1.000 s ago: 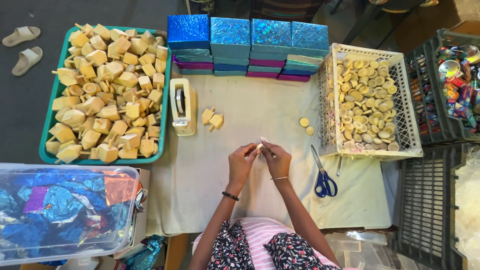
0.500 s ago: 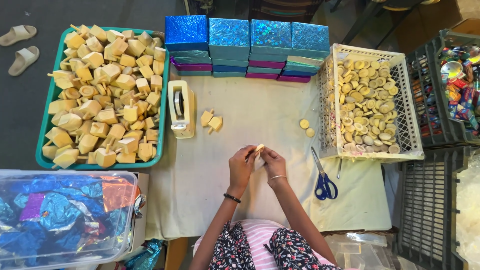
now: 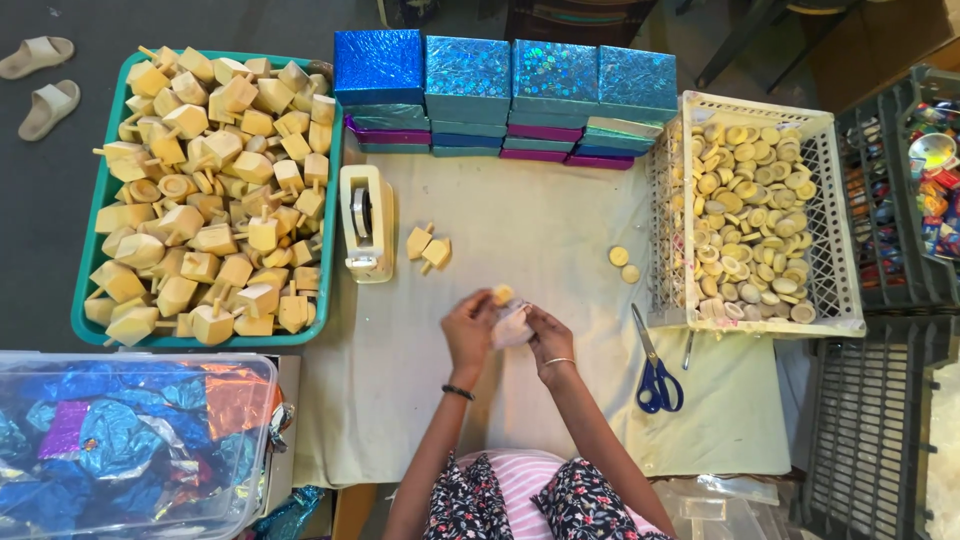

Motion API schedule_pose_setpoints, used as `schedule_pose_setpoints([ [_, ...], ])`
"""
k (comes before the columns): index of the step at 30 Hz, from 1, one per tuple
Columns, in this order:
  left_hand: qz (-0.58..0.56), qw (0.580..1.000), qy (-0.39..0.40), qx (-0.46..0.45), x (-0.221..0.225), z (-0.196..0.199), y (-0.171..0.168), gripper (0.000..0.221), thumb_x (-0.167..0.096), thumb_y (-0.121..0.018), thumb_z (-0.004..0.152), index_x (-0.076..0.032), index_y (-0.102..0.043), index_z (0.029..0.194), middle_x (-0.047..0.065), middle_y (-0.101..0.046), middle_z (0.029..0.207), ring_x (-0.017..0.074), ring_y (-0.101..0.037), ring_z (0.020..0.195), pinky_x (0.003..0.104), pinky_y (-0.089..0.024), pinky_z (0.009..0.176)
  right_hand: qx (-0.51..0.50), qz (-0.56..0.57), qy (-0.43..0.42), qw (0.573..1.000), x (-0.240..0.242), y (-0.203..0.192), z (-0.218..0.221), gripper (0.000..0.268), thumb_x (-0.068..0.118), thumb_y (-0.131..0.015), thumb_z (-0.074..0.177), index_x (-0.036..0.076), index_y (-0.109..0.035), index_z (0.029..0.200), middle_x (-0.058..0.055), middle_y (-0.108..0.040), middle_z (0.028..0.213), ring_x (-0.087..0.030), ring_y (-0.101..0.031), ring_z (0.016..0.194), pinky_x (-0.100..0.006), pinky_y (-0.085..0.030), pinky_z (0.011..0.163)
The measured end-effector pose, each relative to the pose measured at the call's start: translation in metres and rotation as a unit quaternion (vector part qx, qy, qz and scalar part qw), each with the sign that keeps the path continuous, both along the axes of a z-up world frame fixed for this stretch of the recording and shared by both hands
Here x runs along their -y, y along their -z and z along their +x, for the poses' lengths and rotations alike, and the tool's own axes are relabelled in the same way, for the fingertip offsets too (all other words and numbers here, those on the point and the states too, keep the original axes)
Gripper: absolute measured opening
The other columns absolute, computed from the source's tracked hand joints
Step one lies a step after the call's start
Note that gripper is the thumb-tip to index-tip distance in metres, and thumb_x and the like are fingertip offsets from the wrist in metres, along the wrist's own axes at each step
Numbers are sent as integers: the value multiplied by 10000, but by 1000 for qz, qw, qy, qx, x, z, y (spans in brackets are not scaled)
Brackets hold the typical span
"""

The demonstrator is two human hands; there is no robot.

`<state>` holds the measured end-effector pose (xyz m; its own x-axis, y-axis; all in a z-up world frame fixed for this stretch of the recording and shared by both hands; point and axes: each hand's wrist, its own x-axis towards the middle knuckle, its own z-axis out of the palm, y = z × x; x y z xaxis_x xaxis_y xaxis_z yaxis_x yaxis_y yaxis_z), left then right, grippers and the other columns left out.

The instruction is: Packaging and sorting small yellow dreidel-like components into boxes and crates.

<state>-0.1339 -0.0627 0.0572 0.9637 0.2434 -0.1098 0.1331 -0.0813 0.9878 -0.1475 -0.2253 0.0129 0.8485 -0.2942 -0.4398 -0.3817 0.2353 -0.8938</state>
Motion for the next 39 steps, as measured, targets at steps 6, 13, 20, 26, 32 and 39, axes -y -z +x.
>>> schedule_pose_setpoints([
  [6, 17, 968, -249, 5, -69, 78, 47, 211, -117, -754, 908, 16, -777, 1069, 100, -804, 980, 115, -713, 869, 301, -577, 820, -59, 180, 68, 979, 38, 34, -5, 247, 49, -732, 906, -8, -719, 1145, -47, -750, 1052, -161, -700, 972, -322, -557, 896],
  [13, -38, 947, -316, -43, -80, 113, 58, 236, -111, -784, 891, 62, -753, 1050, 101, -771, 928, 145, -711, 815, 280, -578, 757, -73, 68, 74, 992, 81, 40, 3, 226, 92, -757, 909, -2, -764, 1115, -25, -754, 992, -129, -653, 863, -290, -489, 771],
  [20, -267, 906, -313, 103, -90, 125, 171, 208, -12, -725, 857, 65, -670, 1042, 78, -726, 964, 134, -699, 843, 246, -590, 719, -51, -450, -23, 891, 123, 31, 15, 339, 336, -818, 910, 42, -791, 1076, -127, -779, 862, -219, -735, 749, -332, -551, 721],
  [26, -29, 943, -330, 14, -71, 84, 62, 125, -111, -715, 967, 11, -698, 986, 39, -714, 931, 107, -647, 814, 247, -556, 736, -50, -623, -47, 779, 136, 20, 54, 510, 257, -718, 929, 72, -600, 1390, -261, -699, 821, -462, -669, 770, -540, -524, 707],
  [32, -123, 955, -265, -50, -47, 47, 43, 155, -128, -582, 997, -37, -708, 1006, -1, -675, 860, 84, -575, 729, 238, -464, 658, -25, -604, -34, 796, 144, 6, 89, 590, 232, -695, 923, 70, -514, 1461, -281, -706, 873, -483, -666, 799, -547, -524, 721],
  [39, -98, 980, -160, -62, -22, 19, 44, 149, -75, -587, 960, -36, -723, 1008, -10, -674, 834, 74, -593, 747, 227, -490, 712, -58, -606, -140, 781, 172, 32, 133, 593, 247, -782, 825, 130, -602, 1378, -271, -710, 921, -469, -674, 841, -529, -546, 748],
])
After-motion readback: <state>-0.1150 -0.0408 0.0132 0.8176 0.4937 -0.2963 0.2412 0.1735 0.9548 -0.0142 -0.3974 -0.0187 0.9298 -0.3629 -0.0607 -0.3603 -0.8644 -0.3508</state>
